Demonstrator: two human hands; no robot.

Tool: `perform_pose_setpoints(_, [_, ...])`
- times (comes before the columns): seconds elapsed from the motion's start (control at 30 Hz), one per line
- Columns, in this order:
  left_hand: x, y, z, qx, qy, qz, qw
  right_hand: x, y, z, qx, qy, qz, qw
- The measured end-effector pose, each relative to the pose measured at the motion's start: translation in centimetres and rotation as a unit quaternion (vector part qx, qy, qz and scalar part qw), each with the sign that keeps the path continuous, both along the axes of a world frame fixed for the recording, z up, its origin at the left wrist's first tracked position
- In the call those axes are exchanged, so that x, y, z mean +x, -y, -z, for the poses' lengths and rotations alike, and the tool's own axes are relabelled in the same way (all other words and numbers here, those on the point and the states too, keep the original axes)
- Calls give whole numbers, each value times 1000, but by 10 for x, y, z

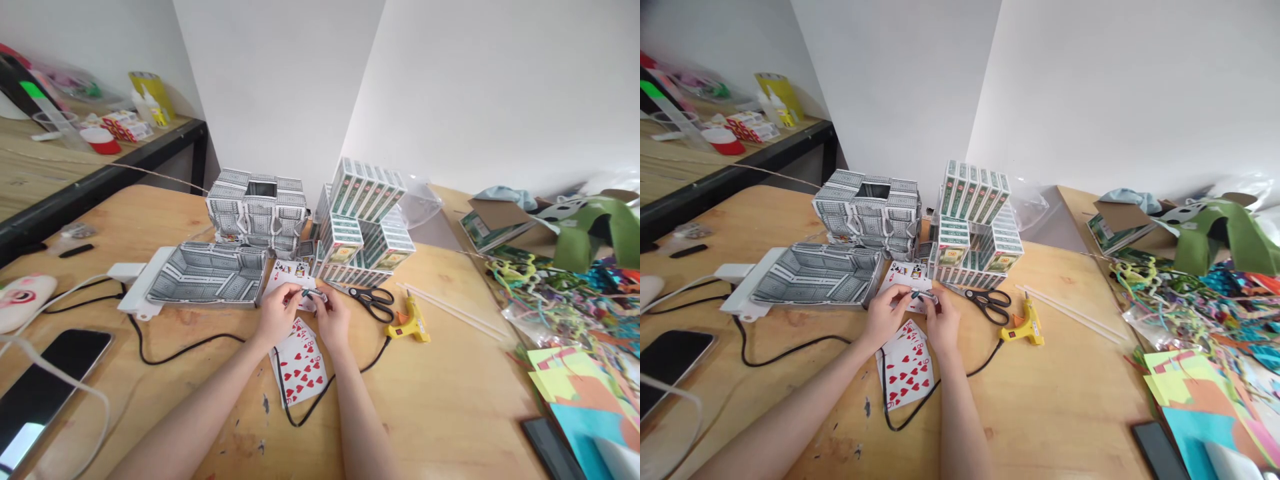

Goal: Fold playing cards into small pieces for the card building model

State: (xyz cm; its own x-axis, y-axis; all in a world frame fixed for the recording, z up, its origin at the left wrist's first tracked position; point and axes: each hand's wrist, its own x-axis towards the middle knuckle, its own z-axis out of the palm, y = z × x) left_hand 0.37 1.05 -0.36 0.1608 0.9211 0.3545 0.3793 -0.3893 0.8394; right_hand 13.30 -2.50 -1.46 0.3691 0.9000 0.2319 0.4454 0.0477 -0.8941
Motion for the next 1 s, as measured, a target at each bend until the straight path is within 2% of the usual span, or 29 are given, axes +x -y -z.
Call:
perform_pose_setpoints(0.13, [1, 0, -2, -10, 15, 5, 1000, 2, 1, 1, 1, 30, 0, 1000])
perform_pose_setpoints(0.23, [1, 1, -3, -13, 22, 16, 1000, 2, 0, 2, -2, 14, -2, 1000])
perform_pose_setpoints(0.4, [0, 0, 1, -6, 25, 9, 1000, 0, -2, -4, -9, -111, -32, 993])
perform_pose_setpoints(0.6, [-1, -5, 6, -30, 57, -31, 997, 4, -2, -16, -22, -256, -120, 959])
perform_pose_setpoints(0.7, [-2, -6, 7, -39, 58, -45, 997, 7, -3, -16, -39, -284, -143, 947])
perform_pose_setpoints(1.0, [-2, -1, 0, -36, 24, -66, 997, 9, -4, -14, -73, -297, -140, 942])
